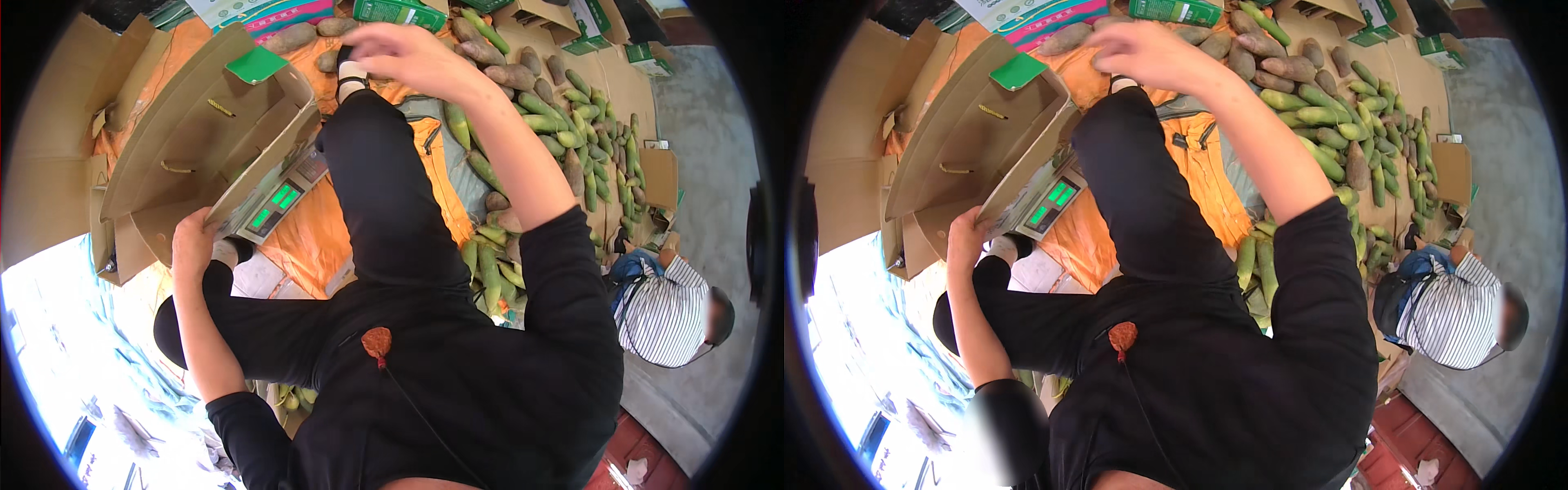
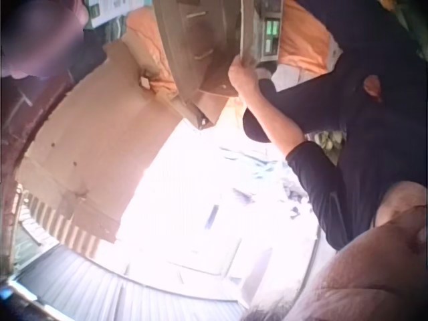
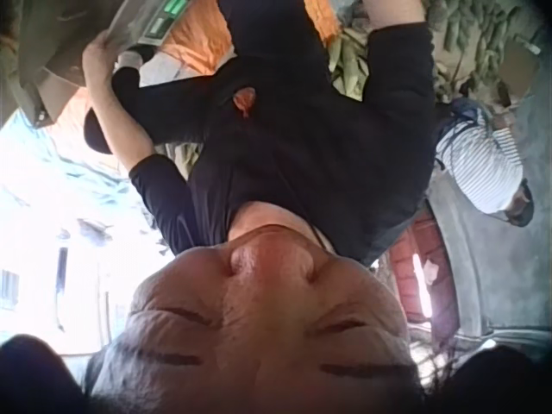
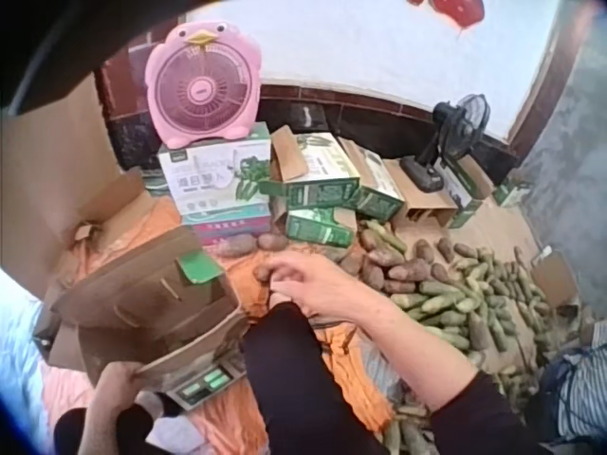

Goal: Picking up papayas from the floor, placing them into a cardboard box on a digital scale, and weighing them for packaging.

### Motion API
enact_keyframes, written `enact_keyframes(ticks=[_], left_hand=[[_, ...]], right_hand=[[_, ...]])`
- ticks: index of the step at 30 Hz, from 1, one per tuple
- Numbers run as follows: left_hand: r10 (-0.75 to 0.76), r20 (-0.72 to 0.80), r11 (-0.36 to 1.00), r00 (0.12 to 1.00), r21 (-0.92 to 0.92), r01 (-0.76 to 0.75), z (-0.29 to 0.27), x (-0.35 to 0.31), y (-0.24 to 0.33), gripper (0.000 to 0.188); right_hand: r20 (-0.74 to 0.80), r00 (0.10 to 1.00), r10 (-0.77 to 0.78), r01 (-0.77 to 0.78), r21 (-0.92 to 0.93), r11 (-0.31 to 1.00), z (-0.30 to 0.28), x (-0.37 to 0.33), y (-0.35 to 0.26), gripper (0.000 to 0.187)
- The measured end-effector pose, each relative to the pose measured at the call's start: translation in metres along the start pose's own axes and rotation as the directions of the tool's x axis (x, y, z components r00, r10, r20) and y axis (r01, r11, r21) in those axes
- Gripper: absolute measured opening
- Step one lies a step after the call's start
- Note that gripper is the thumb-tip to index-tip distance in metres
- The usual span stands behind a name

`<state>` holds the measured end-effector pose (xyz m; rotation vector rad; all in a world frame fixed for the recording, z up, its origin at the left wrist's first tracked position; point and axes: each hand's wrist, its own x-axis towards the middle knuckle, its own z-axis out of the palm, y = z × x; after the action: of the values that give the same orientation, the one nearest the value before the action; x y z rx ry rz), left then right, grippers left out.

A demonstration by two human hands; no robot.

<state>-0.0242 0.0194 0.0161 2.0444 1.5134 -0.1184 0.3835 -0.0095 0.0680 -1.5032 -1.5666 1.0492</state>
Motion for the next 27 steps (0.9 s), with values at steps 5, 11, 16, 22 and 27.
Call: enact_keyframes(ticks=[5, 11, 16, 22, 27], left_hand=[[-0.012, 0.001, 1.0, 1.0, -0.008, 0.012, -0.003, -0.001, 0.007, 0.026], [-0.015, -0.011, 1.0, 1.0, -0.02, 0.015, -0.001, -0.002, 0.005, 0.026], [-0.034, -0.006, 0.999, 0.999, -0.021, 0.034, 0.001, -0.001, 0.007, 0.027], [-0.015, -0.044, 1.0, 0.999, 0.003, 0.015, 0.004, -0.003, -0.005, 0.027], [-0.059, -0.06, 0.997, 0.996, 0.055, 0.062, 0.002, -0.002, 0.003, 0.025]], right_hand=[[-0.202, 0.914, 0.351, -0.404, -0.402, 0.822, -0.007, -0.093, 0.13, 0.036], [-0.172, 0.709, 0.684, -0.558, -0.729, 0.395, 0.058, -0.207, 0.22, 0.038], [-0.241, 0.579, 0.778, -0.507, -0.855, 0.112, 0.059, -0.279, 0.252, 0.049], [-0.278, 0.502, 0.819, -0.373, -0.924, -0.085, 0.031, -0.347, 0.267, 0.029], [-0.27, 0.47, 0.84, -0.374, -0.923, -0.088, 0.025, -0.345, 0.255, 0.025]])
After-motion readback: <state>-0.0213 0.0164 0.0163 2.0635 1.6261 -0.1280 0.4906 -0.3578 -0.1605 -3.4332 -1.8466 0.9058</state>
